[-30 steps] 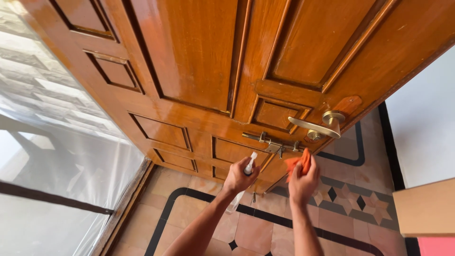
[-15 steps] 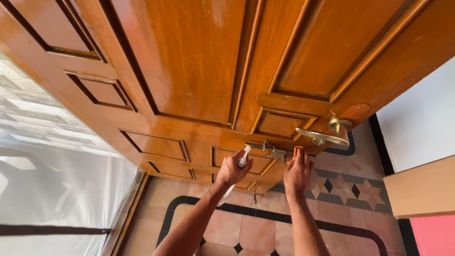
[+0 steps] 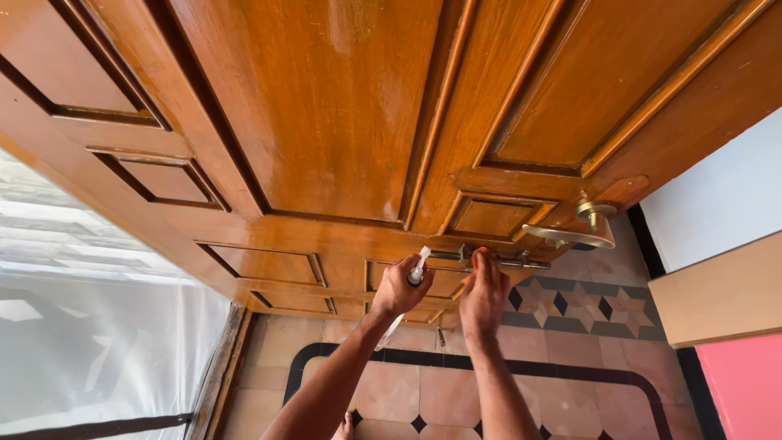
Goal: The person sprays a cleaner on the wooden door and its hardware and then wipes them with a cloth.
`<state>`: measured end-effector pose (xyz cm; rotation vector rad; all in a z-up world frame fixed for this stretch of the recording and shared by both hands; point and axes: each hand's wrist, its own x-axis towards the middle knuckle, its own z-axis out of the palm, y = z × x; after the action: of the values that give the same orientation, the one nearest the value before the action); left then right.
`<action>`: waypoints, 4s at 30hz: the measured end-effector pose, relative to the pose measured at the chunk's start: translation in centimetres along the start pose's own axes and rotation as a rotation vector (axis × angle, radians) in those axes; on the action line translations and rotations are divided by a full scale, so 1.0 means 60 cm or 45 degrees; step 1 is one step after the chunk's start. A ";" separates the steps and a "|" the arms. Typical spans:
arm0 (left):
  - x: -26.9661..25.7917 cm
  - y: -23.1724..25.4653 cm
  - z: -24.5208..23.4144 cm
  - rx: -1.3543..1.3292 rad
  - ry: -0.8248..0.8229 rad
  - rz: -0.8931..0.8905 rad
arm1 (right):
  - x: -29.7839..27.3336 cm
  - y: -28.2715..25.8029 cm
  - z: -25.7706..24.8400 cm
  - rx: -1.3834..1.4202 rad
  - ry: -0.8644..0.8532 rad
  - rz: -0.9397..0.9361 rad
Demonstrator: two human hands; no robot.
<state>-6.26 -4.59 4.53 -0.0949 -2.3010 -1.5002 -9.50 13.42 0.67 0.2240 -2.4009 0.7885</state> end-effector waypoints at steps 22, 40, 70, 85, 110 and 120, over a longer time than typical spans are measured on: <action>-0.001 -0.018 -0.008 0.032 -0.010 -0.006 | -0.065 -0.068 0.021 1.162 -0.051 0.270; -0.015 -0.015 0.093 -0.009 -0.107 -0.020 | -0.009 0.024 0.035 0.580 0.454 0.493; -0.017 -0.077 0.148 0.048 -0.144 -0.077 | -0.100 0.113 0.176 1.253 0.454 0.887; -0.035 -0.068 0.132 0.040 -0.132 -0.087 | -0.050 0.028 0.066 0.540 0.419 0.375; -0.048 -0.063 0.134 -0.009 -0.147 -0.030 | -0.124 0.167 0.118 0.736 0.287 1.072; -0.059 -0.021 0.180 -0.058 -0.199 -0.101 | -0.006 0.122 -0.019 0.048 -0.040 0.069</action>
<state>-6.43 5.04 -1.62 -0.1389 -2.4185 -1.6379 -11.03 20.04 -2.38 0.1889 -2.4321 0.8616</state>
